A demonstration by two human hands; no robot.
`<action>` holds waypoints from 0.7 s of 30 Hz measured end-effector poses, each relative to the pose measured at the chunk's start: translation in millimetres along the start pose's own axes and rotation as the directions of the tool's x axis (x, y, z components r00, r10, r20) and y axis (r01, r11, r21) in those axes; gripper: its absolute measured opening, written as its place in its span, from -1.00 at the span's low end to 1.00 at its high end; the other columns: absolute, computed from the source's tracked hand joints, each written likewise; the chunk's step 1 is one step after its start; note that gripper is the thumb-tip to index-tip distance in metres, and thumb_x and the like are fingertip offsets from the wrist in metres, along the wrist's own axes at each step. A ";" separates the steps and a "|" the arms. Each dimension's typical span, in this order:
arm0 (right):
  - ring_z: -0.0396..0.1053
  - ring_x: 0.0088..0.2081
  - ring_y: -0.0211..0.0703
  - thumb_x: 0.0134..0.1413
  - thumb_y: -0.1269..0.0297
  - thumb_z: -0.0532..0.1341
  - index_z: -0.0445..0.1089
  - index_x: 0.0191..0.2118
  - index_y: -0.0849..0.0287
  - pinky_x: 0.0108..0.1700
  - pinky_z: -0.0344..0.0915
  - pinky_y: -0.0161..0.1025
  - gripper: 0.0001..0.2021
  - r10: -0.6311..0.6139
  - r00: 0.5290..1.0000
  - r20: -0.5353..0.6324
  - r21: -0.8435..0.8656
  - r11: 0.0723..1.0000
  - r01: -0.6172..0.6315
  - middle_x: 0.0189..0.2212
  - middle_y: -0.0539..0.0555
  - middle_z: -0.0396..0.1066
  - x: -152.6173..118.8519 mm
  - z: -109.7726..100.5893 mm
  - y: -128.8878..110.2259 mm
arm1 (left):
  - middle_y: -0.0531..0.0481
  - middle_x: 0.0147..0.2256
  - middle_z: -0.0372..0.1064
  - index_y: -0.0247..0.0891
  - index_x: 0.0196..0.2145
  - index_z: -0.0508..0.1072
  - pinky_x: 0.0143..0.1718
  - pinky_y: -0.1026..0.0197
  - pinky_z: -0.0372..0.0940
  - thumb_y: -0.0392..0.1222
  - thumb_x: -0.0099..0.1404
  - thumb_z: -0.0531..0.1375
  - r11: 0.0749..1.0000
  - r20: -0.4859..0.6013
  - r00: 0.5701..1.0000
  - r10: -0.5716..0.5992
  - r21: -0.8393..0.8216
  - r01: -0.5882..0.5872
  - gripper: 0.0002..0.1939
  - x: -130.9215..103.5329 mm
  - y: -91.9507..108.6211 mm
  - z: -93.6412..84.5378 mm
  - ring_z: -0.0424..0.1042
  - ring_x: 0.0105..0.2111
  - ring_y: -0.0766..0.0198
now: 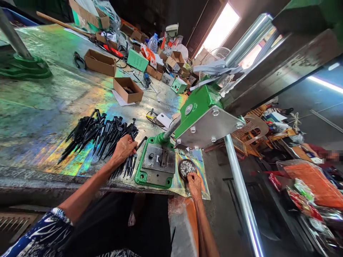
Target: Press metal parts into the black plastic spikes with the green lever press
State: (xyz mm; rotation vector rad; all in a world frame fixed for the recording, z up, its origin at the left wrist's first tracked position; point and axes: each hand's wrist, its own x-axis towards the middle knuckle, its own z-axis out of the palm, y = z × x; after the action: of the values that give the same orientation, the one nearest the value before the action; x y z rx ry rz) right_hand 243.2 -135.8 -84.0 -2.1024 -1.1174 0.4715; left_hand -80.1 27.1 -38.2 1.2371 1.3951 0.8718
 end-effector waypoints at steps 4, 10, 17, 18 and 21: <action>0.27 -0.52 -0.29 0.15 0.08 0.18 0.34 -0.40 0.23 -0.44 0.26 -0.28 -0.71 -0.011 1.000 0.016 0.048 0.999 0.011 -0.52 -0.06 0.31 -1.3 -3.7 -8.6 | 0.07 -0.58 0.37 -0.26 -0.46 0.17 -0.73 0.40 0.14 -0.14 0.02 0.22 0.930 0.100 0.995 0.019 -0.367 0.019 -0.74 -24.3 5.2 -1.5 0.29 -0.69 0.40; 0.10 -0.66 -0.30 0.11 0.17 0.13 0.30 -0.45 0.19 -0.59 0.08 -0.31 -0.78 -0.095 0.989 0.117 0.113 0.990 0.082 -0.68 -0.13 0.13 -19.9 -2.2 -48.7 | 0.01 -0.50 0.41 -0.33 -0.34 0.30 -0.66 0.37 0.28 -0.06 -0.02 0.32 0.831 0.321 0.946 0.050 -0.538 0.139 -0.62 -60.4 22.1 2.7 0.35 -0.63 0.39; 0.18 -0.49 -0.22 0.03 0.31 0.12 0.28 -0.43 0.13 -0.42 0.10 -0.27 -0.94 -0.327 0.889 0.321 0.193 0.941 0.277 -0.54 -0.05 0.25 -69.9 19.6 -131.6 | -0.02 -0.46 0.42 -0.31 -0.33 0.30 -0.68 0.38 0.26 -0.05 0.03 0.32 0.759 0.547 0.819 0.172 -0.604 0.244 -0.63 -95.4 35.1 25.7 0.37 -0.62 0.37; 0.17 -0.48 -0.22 0.03 0.32 0.12 0.27 -0.43 0.13 -0.42 0.09 -0.27 -0.94 -0.350 0.873 0.340 0.211 0.933 0.291 -0.52 -0.04 0.26 -74.8 21.2 -140.2 | -0.02 -0.47 0.42 -0.31 -0.32 0.29 -0.69 0.38 0.26 -0.05 0.03 0.32 0.753 0.559 0.810 0.178 -0.607 0.253 -0.63 -99.3 36.2 27.7 0.37 -0.62 0.37; 0.14 -0.48 -0.22 0.03 0.34 0.12 0.25 -0.45 0.12 -0.42 0.08 -0.27 -0.93 -0.380 0.850 0.366 0.277 0.916 0.290 -0.52 -0.04 0.23 -83.8 21.4 -157.1 | -0.02 -0.48 0.41 -0.31 -0.32 0.29 -0.69 0.38 0.26 -0.03 0.02 0.33 0.743 0.561 0.809 0.173 -0.614 0.267 -0.60 -108.1 37.9 29.2 0.35 -0.62 0.37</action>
State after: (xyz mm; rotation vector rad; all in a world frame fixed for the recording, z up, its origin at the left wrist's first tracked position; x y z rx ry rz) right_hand 93.4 -136.0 14.5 -1.6091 -1.5685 0.8490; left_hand -49.9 -73.4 16.3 0.7773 0.5035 0.7547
